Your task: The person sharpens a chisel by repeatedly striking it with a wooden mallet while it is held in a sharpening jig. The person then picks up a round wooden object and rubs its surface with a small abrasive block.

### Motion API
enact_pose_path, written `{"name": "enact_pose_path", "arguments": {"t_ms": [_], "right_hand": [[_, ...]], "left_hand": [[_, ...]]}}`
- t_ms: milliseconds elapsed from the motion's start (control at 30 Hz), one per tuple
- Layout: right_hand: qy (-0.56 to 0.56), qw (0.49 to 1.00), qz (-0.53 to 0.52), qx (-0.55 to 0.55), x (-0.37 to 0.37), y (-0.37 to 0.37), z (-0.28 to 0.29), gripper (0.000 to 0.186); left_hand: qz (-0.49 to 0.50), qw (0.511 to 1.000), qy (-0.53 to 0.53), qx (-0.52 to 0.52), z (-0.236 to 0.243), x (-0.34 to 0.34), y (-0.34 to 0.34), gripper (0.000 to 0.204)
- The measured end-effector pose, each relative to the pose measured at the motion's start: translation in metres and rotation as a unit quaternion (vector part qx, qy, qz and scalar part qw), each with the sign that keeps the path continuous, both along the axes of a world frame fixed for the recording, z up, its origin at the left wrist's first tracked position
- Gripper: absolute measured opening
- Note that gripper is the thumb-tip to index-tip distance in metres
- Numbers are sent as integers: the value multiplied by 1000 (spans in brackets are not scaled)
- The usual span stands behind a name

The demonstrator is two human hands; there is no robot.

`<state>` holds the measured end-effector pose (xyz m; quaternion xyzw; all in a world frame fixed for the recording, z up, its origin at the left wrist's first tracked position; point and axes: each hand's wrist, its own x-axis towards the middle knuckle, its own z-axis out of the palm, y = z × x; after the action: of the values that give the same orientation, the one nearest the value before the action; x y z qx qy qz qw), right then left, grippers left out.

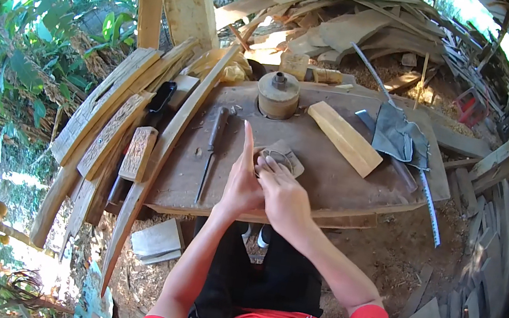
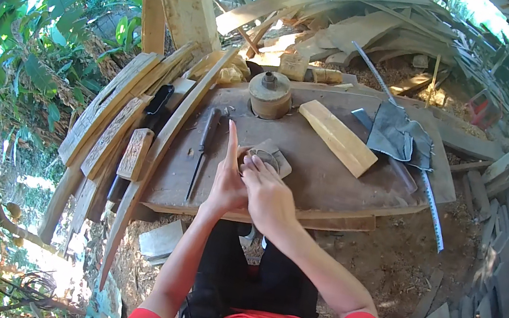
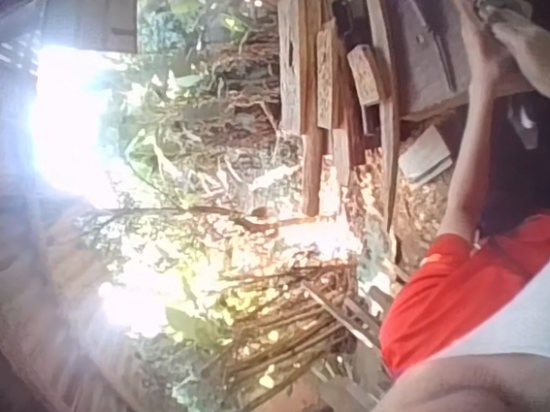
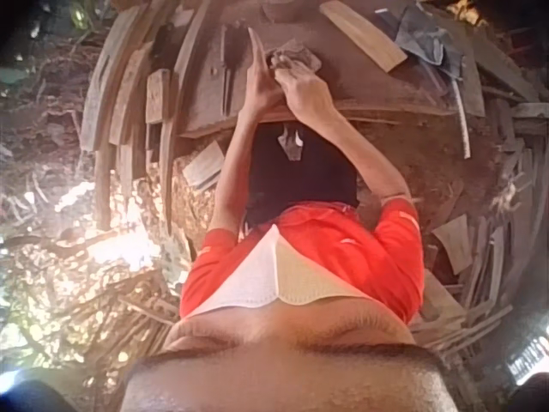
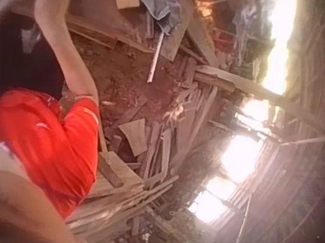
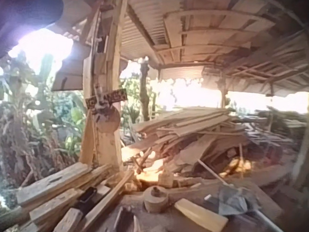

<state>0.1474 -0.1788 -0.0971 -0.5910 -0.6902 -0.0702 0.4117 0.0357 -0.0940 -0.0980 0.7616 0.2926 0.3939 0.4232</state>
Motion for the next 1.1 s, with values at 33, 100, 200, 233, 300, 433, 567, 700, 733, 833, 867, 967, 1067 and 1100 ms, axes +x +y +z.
{"name": "enact_pose_path", "arguments": {"t_ms": [33,100,200,233,300,433,567,700,733,833,867,967,1067,1100], "right_hand": [[41,994,8,-104,6,-3,21,24],[30,992,-87,-88,22,5,28,24],[-6,998,-13,-57,-4,-8,19,28],[-6,998,29,-49,-2,-8,16,29],[59,995,-39,-64,15,1,15,27],[27,999,-36,-31,2,-2,7,26],[49,993,-98,-39,22,10,17,24],[-14,1000,-9,4,4,-3,3,27],[12,999,-35,-5,14,0,4,27],[83,990,-100,-59,27,9,17,28],[52,995,-66,-44,20,6,15,29],[5,1000,-1,-23,10,-9,6,29],[60,994,-89,-35,29,14,17,25],[47,995,-61,-65,15,2,16,25]], "left_hand": [[15,999,23,24,3,-5,0,148],[17,998,48,38,14,0,-11,144],[-15,1000,-12,9,-6,-7,3,142],[-9,1000,0,23,-5,-7,1,142],[0,999,17,51,-1,-1,-1,138],[6,1000,3,30,1,1,-3,139],[11,997,17,69,6,3,-5,139],[24,998,10,50,-2,-2,-1,147],[23,998,21,53,-1,-2,-2,148],[33,995,42,78,5,0,-8,143],[31,996,40,68,2,0,-6,144],[34,996,67,44,-3,-3,-2,147],[47,995,74,53,5,0,-4,142],[30,995,47,82,-3,-2,-2,142]]}}
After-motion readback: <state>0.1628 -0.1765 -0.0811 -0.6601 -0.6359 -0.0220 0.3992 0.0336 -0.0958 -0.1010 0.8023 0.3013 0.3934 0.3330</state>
